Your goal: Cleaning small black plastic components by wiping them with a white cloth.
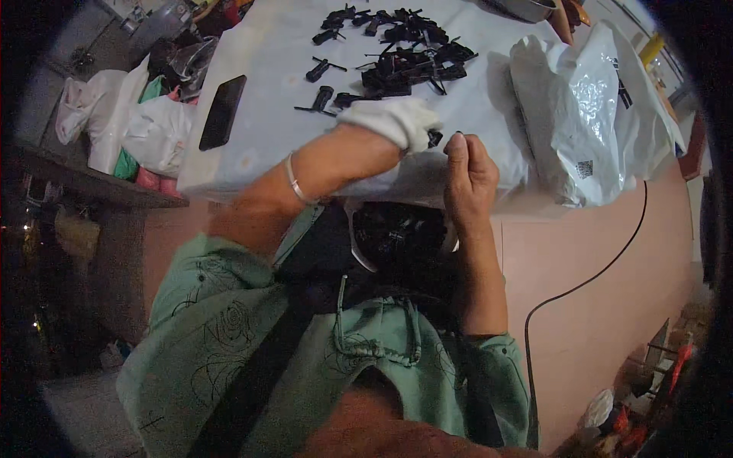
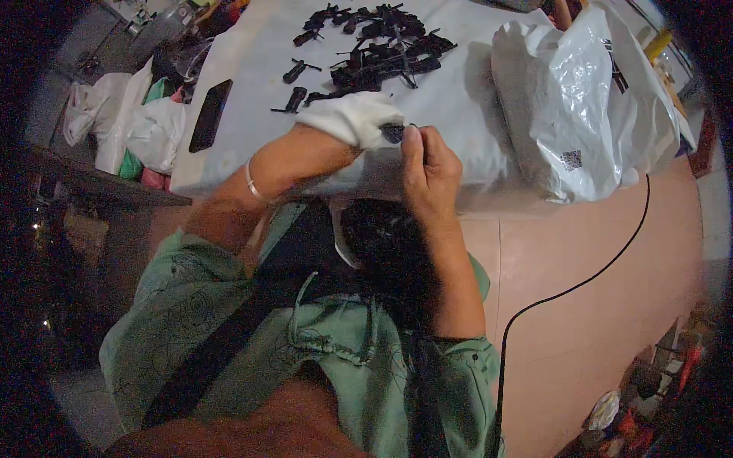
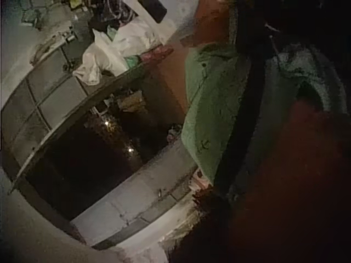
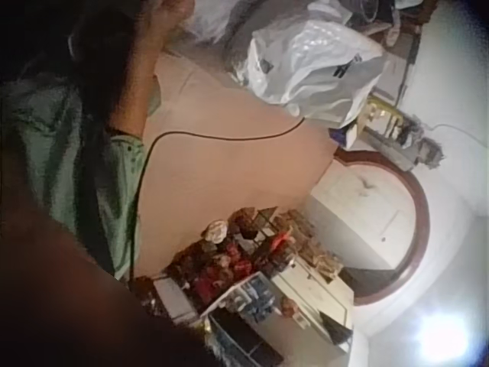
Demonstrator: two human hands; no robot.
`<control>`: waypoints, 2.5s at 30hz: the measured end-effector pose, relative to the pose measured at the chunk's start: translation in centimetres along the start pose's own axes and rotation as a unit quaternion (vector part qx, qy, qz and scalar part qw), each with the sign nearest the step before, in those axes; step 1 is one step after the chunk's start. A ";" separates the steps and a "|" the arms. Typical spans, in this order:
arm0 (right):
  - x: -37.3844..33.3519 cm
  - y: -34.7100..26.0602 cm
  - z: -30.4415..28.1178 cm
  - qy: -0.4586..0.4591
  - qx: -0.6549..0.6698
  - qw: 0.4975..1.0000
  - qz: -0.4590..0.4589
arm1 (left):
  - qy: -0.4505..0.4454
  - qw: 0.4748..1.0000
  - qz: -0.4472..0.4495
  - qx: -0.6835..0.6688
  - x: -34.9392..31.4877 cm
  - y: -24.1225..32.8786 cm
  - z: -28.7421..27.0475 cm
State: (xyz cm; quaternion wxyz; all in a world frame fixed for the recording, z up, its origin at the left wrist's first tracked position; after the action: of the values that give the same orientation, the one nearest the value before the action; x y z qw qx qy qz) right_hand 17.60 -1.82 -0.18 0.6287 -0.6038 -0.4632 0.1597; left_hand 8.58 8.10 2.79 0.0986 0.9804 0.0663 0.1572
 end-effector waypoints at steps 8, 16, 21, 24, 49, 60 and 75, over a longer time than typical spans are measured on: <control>-0.5 0.5 1.7 -0.079 0.033 0.996 -0.028 | 0.116 0.966 -0.119 -0.196 -1.1 -1.1 -0.3; -0.9 0.1 2.0 -0.012 -0.001 1.000 -0.020 | 0.076 0.820 -0.263 -0.503 -4.8 1.6 0.4; -0.6 1.5 2.2 -0.079 0.132 0.986 0.064 | 0.015 0.819 -0.319 -0.476 -4.9 2.9 0.0; -0.8 0.6 2.5 -0.134 0.146 0.979 0.035 | 0.209 0.859 -0.211 -0.417 -5.4 2.3 0.4; -2.0 1.2 3.3 -0.225 0.033 0.972 0.055 | 0.227 0.724 -0.337 -0.557 -7.2 1.0 -0.7; -1.5 0.4 3.4 -0.195 0.090 0.976 0.036 | 0.120 0.861 -0.268 -0.415 -6.7 2.2 0.0; -3.3 0.2 5.1 -0.279 0.185 0.938 0.093 | 0.164 0.895 -0.253 -0.330 -8.2 3.9 -0.6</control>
State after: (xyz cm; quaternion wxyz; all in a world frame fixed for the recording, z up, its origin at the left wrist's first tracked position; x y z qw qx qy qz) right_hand 12.00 -1.13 -2.42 0.5572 -0.4485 -0.5243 0.4621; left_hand 1.02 3.07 1.75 0.4403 0.8019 0.2719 0.2984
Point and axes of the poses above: each hand's wrist, its own x-axis towards the middle knuckle, its own z-axis out of the palm, y = z × x, the point moved 4 cm from there along x, towards the middle knuckle, and after that the axes turned 3 degrees about -x, right-handed, at the moved point
